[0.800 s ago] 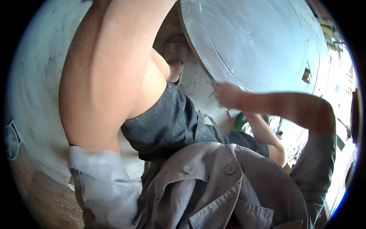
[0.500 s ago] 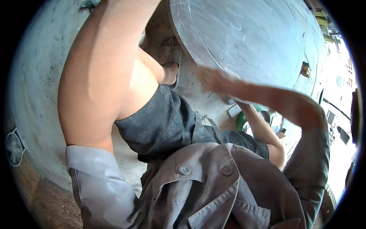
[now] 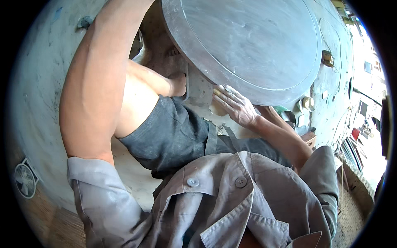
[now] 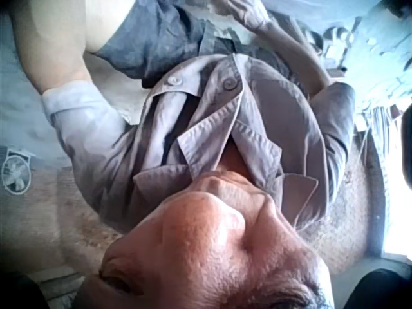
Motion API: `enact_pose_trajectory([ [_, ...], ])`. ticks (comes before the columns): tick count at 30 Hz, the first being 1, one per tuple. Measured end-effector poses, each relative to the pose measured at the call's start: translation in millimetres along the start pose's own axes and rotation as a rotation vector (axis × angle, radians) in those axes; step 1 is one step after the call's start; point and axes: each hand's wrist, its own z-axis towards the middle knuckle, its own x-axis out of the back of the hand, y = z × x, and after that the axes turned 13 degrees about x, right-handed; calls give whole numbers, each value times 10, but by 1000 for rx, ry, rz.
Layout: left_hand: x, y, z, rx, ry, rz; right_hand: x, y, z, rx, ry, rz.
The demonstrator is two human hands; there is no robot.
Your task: The person sits on the floor and sands a large round wooden surface using a sanding block. They move the block in circular and linear motions across the surface, occasionally switching hands and adjusting their position to reach different areas.
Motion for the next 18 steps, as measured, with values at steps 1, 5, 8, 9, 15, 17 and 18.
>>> enact_pose_trajectory([
  [1,18,45,-37,45,-12,-53,-43,-49,-94,-48,-1,-19],
  [5,-3,46,-151,182,-127,-178,-78,-161,-153,-115,70,10],
  [8,30,115,-193,148,-365,-194,107,-242,-128,-208,215,42],
  [9,-53,-128,-157,66,-476,-215,215,-254,-108,-257,284,29],
  [15,-791,179,-1132,152,-1484,-638,589,-461,-153,-626,733,-85],
  [17,-856,464,-1649,683,-1677,-597,529,-548,-223,-672,755,-150],
  [18,-879,544,-1870,784,-1771,-617,448,-601,-261,-704,778,-168],
])
